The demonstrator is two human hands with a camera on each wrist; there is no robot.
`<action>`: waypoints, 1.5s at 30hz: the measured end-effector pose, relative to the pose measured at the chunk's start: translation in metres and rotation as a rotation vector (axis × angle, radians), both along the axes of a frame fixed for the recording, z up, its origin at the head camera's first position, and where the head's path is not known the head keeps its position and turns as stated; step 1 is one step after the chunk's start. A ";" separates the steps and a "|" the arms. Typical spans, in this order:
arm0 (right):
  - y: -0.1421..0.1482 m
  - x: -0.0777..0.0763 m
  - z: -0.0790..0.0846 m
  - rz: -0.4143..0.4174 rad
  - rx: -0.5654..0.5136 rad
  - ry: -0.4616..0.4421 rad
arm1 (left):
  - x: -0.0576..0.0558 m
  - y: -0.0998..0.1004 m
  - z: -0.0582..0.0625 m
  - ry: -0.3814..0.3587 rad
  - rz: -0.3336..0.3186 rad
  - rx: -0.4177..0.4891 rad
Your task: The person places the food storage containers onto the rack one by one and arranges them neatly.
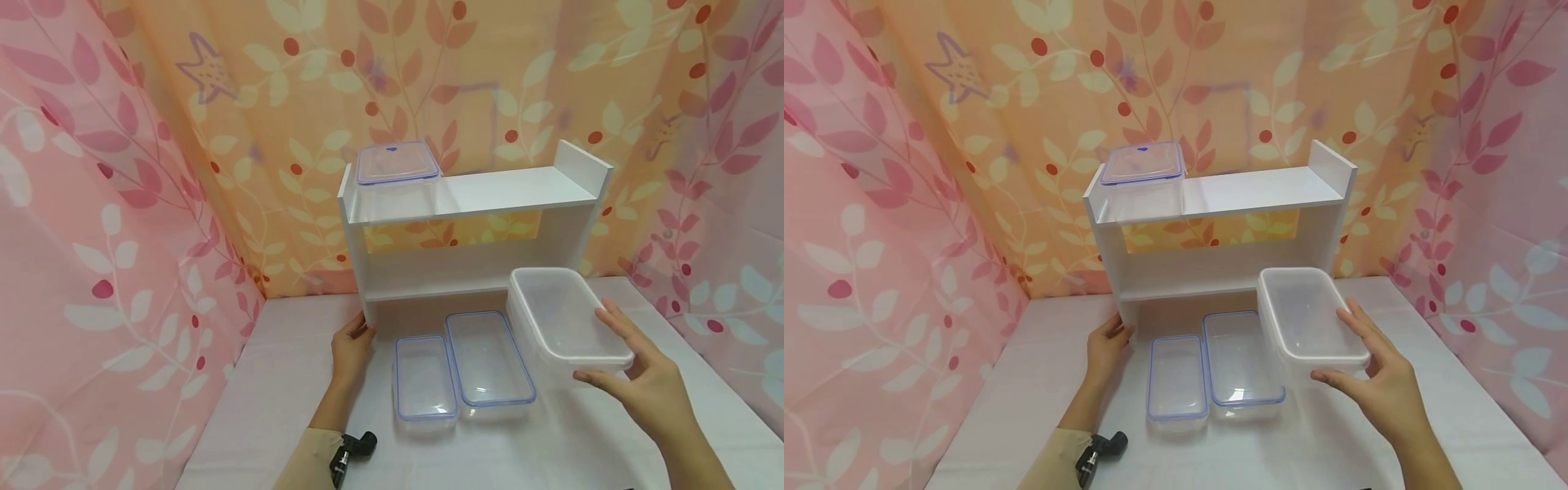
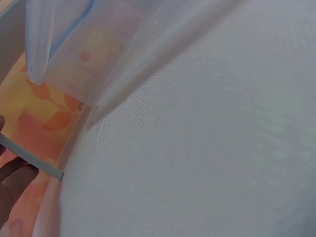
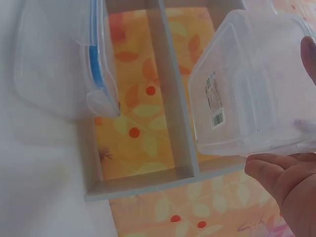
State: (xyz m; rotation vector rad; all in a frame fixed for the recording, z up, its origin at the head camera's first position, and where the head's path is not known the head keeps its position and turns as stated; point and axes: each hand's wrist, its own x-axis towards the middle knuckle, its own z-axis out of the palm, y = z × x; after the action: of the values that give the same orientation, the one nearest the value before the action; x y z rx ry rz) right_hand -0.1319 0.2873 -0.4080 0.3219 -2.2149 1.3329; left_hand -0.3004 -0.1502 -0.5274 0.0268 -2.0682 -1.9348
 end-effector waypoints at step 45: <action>-0.002 0.016 0.099 0.121 -0.133 -0.010 | -0.002 0.000 -0.003 0.018 -0.006 0.030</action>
State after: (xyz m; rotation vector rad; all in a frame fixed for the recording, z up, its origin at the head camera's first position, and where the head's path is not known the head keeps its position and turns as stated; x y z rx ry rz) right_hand -0.1163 0.2849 -0.3089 0.4063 -2.1311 1.5411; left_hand -0.3024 -0.1503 -0.5299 0.0092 -2.0301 -1.9625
